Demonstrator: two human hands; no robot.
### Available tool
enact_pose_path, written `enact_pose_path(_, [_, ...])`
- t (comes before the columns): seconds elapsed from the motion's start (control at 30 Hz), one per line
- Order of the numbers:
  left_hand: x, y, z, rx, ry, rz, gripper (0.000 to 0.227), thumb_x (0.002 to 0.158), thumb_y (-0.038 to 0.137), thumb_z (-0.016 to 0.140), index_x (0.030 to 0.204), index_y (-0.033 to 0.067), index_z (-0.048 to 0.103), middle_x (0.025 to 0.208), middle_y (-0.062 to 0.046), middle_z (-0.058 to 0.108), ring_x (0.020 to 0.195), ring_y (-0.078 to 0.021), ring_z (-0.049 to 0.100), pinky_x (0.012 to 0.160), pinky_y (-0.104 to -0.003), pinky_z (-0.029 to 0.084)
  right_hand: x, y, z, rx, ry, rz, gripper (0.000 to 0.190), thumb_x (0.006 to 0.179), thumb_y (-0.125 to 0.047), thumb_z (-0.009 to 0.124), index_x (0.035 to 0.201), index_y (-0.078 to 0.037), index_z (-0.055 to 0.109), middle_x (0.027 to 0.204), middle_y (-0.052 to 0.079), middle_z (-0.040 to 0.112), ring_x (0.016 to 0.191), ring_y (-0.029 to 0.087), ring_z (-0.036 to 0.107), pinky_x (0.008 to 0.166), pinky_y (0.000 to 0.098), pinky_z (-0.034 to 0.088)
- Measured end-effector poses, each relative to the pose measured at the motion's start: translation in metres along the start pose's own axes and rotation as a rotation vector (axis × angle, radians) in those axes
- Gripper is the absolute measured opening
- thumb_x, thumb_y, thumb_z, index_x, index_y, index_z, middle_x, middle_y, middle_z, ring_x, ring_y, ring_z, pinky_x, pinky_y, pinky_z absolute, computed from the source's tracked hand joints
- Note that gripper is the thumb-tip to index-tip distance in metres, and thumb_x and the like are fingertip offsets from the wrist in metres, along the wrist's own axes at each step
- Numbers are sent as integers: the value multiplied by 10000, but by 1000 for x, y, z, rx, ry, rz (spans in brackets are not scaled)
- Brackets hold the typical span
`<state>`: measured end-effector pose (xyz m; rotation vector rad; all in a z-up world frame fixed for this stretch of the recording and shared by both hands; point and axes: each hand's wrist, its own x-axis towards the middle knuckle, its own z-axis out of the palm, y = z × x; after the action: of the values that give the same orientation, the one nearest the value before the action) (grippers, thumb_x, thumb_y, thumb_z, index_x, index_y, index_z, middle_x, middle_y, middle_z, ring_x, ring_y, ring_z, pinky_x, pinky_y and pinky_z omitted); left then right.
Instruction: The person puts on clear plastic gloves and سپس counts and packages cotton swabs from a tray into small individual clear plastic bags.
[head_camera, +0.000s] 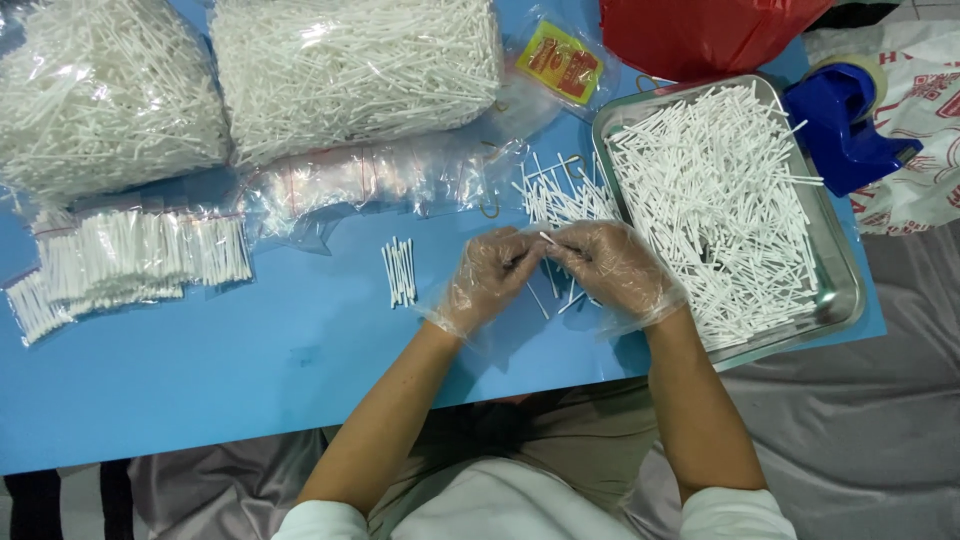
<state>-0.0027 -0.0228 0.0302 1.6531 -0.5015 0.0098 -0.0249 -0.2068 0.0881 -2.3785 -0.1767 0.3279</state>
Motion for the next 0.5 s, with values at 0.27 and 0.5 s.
enact_pose_path(0.27, [-5, -13, 3, 0, 4, -60, 159, 928, 206, 755, 966, 52, 772, 685, -197, 673, 571, -270, 662, 527, -347, 519, -2, -4, -2, -23, 24, -63, 209, 995, -122, 631, 1086, -12, 784, 995, 251, 756, 981, 430, 721, 866, 517, 567])
enact_pose_path(0.5, [-11, -13, 6, -257, 45, -339, 194, 907, 190, 768, 996, 18, 780, 691, -129, 716, 611, -140, 672, 582, -269, 575, -3, 0, -2, -4, 33, -88, 213, 995, -139, 629, 1087, -36, 792, 984, 242, 759, 978, 427, 718, 860, 514, 564])
